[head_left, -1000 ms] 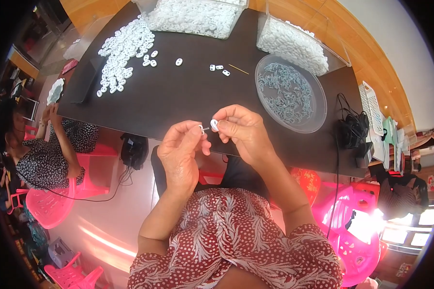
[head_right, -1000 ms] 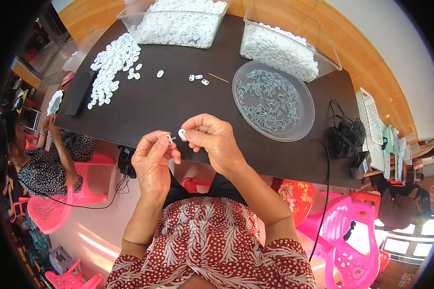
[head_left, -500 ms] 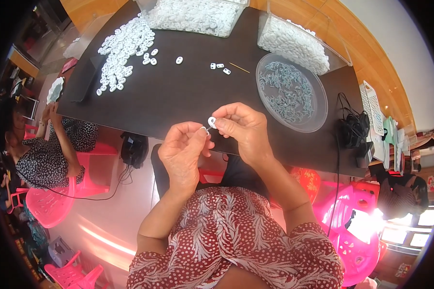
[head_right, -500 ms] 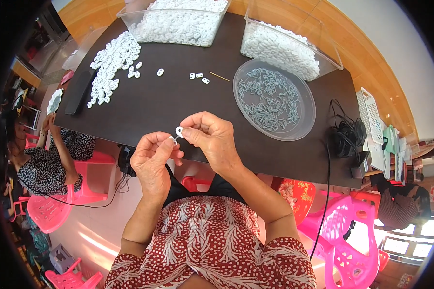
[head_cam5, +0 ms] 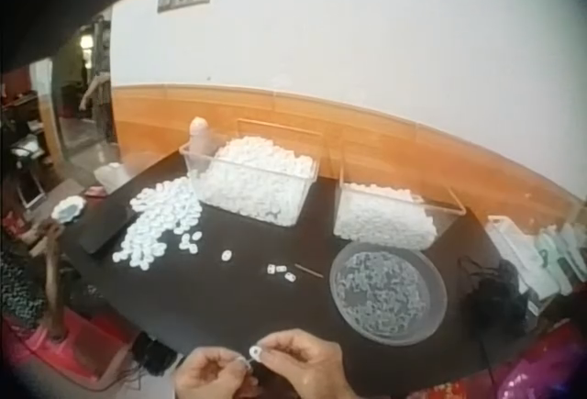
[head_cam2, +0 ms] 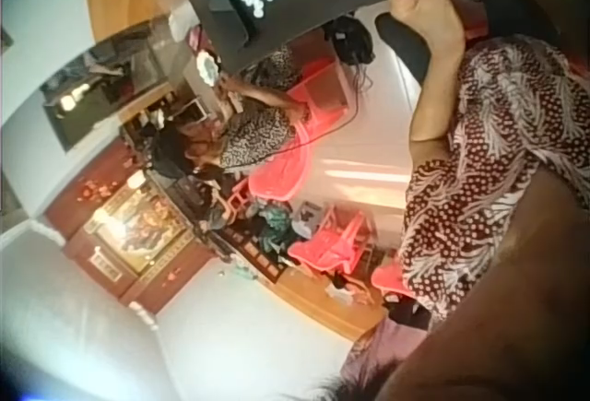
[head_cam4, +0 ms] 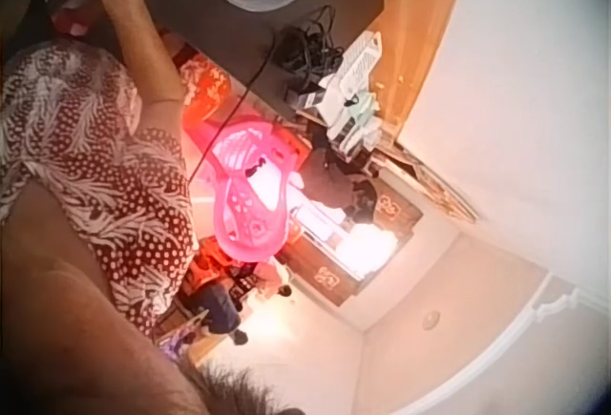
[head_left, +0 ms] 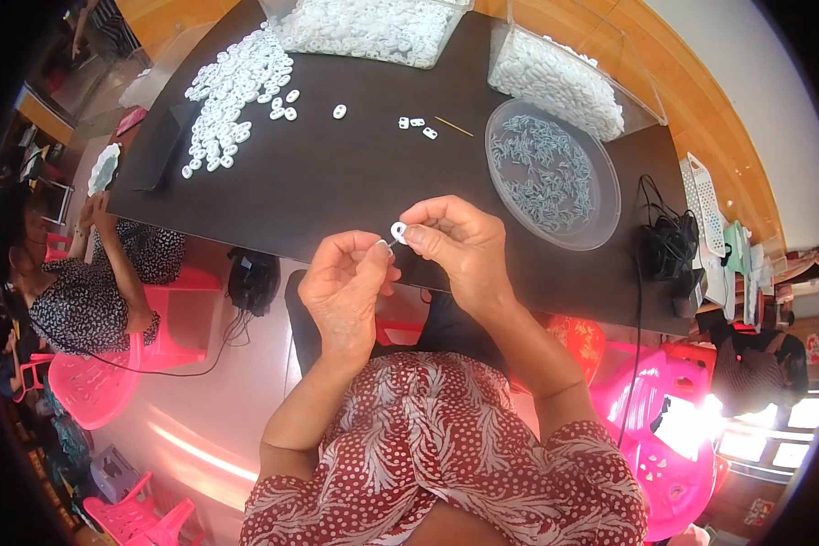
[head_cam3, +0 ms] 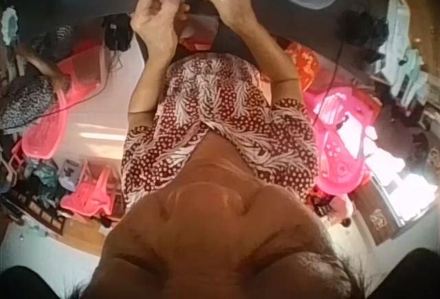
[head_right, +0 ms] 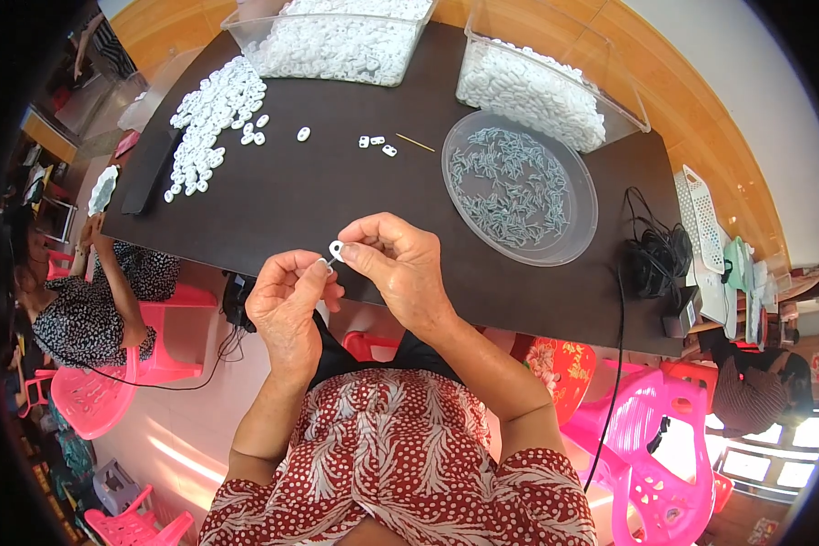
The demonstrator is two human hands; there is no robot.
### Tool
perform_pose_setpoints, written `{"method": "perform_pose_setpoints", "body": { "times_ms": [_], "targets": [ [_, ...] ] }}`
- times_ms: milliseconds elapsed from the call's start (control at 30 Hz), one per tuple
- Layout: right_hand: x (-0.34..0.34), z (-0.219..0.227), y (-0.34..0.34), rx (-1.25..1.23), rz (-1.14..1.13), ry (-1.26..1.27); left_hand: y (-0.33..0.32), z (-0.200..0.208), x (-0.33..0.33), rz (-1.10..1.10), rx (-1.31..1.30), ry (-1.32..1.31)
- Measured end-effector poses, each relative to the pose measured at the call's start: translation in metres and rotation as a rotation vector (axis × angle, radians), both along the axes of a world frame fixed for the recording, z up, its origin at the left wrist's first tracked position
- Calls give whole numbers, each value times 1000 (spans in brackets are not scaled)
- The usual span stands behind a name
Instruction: Manually assembling small white plastic components with metal pins at a workshop table.
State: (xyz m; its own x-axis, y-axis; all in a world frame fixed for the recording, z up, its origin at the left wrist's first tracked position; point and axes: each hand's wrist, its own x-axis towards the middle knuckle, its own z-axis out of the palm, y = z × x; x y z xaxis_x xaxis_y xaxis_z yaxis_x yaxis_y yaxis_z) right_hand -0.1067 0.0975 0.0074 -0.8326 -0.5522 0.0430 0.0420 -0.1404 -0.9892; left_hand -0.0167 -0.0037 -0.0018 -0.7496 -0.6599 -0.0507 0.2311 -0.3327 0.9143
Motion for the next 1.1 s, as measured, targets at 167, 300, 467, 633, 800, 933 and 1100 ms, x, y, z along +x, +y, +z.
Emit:
{"method": "perform_pose_setpoints", "body": {
  "times_ms": [167,300,467,633,800,933,1100],
  "targets": [
    [5,-1,-2,24,-32,48,1,0,1,9,-6,12],
    [7,-7,-3,37,-50,115,2,-2,1,10,-3,12],
    [9,-11,-3,38,-73,213,3,-1,1,3,0,14],
    [12,-11,-4,73,-87,333,5,-5,1,20,-106,28],
    [14,-1,-1,130,-81,391,4,-5,2,-7,-64,36],
    [14,-3,-1,141,-60,336,4,-4,3,-20,-42,35],
    [13,-5,-1,143,-92,406,5,-5,2,-26,-20,45]
  ]
}}
